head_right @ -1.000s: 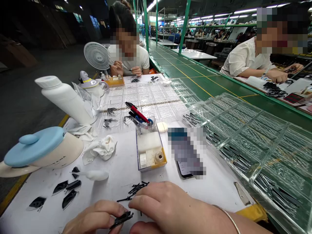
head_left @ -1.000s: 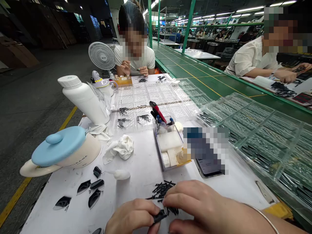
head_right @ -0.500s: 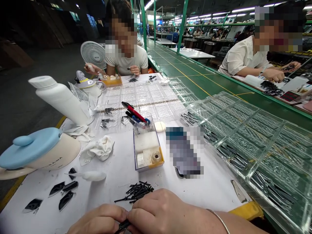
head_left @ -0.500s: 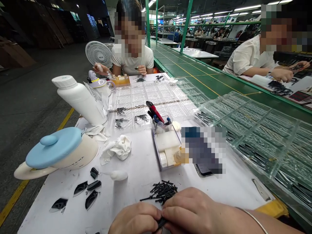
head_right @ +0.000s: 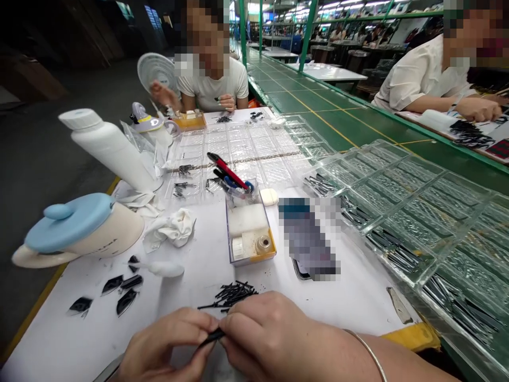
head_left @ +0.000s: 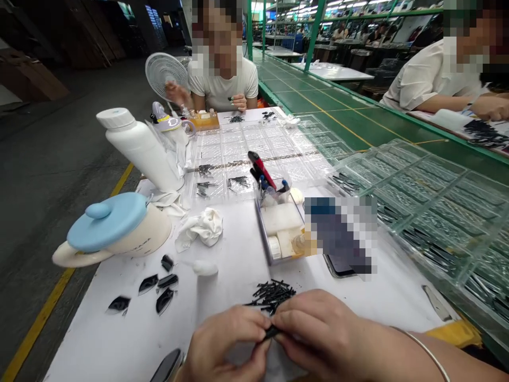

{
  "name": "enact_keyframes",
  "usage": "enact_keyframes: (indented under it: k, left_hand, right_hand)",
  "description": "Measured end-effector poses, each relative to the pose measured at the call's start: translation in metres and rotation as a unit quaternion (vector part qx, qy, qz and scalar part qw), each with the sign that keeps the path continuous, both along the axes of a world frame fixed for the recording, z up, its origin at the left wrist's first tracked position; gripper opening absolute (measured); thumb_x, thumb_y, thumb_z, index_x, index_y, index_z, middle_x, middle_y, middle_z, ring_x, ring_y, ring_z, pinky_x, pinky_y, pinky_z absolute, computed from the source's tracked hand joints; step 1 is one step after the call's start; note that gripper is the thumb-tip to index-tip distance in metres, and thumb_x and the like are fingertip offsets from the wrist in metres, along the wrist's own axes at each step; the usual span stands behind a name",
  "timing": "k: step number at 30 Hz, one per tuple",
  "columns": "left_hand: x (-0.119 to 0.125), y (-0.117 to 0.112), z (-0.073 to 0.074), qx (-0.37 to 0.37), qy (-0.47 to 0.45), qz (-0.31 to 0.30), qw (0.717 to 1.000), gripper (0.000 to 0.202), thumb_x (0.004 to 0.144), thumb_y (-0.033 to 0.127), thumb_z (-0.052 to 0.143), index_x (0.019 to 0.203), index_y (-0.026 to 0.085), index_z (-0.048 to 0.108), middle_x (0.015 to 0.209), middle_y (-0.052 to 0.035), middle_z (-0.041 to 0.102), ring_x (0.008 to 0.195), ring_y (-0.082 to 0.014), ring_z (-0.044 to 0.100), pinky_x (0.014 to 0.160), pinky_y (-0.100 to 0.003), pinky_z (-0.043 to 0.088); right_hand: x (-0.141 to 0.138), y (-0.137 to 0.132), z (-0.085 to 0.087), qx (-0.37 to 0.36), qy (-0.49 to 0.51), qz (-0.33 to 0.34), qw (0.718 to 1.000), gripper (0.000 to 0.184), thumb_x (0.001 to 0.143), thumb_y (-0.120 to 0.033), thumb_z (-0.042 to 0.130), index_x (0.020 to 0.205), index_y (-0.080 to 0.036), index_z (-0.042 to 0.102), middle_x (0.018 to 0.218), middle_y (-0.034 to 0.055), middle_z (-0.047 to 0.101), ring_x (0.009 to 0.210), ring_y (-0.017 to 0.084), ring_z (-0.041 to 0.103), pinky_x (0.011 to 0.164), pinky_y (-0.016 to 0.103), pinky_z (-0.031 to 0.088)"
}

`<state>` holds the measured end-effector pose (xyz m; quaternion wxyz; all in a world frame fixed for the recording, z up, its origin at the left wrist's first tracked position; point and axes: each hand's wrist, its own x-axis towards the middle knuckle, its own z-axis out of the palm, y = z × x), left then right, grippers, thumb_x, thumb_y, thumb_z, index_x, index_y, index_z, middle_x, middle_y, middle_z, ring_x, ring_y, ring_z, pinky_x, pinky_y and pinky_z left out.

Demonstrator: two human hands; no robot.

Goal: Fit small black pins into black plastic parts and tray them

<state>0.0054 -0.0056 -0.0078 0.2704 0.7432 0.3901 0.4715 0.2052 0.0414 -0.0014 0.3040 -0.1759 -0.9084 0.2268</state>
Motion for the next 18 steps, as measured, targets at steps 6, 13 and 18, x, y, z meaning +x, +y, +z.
enact_keyframes:
  k: [6, 13, 18]
  left_hand:
    - [0.008, 0.001, 0.006, -0.009, -0.074, 0.016, 0.997, 0.023, 0.068, -0.004, 0.064, 0.082, 0.014, 0.060, 0.079, -0.0083, 0.072, 0.073, -0.0149, 0.072, 0.069, -0.020, 0.060]
    - [0.006, 0.000, 0.005, 0.044, -0.082, -0.004, 0.996, 0.023, 0.067, -0.005, 0.066, 0.083, 0.011, 0.062, 0.080, -0.0123, 0.073, 0.073, -0.0170, 0.072, 0.067, -0.023, 0.061]
    - [0.005, 0.000, 0.004, 0.052, -0.081, -0.011, 0.995, 0.020, 0.070, -0.001, 0.066, 0.085, 0.012, 0.061, 0.084, -0.0122, 0.073, 0.077, -0.0172, 0.072, 0.071, -0.025, 0.062]
  right_hand:
    - [0.002, 0.001, 0.000, 0.019, 0.013, -0.027, 0.999, 0.012, 0.091, -0.014, 0.048, 0.100, -0.015, 0.056, 0.081, 0.0050, 0.068, 0.070, 0.014, 0.066, 0.062, 0.024, 0.052]
    - [0.003, -0.002, 0.006, 0.077, 0.018, -0.019, 0.997, 0.013, 0.091, -0.012, 0.052, 0.103, -0.014, 0.056, 0.086, 0.0059, 0.070, 0.076, 0.015, 0.067, 0.067, 0.024, 0.056]
    - [0.005, -0.004, 0.011, 0.094, 0.009, -0.022, 0.995, 0.019, 0.089, -0.011, 0.054, 0.108, -0.015, 0.055, 0.090, 0.0062, 0.070, 0.079, 0.015, 0.068, 0.067, 0.025, 0.057]
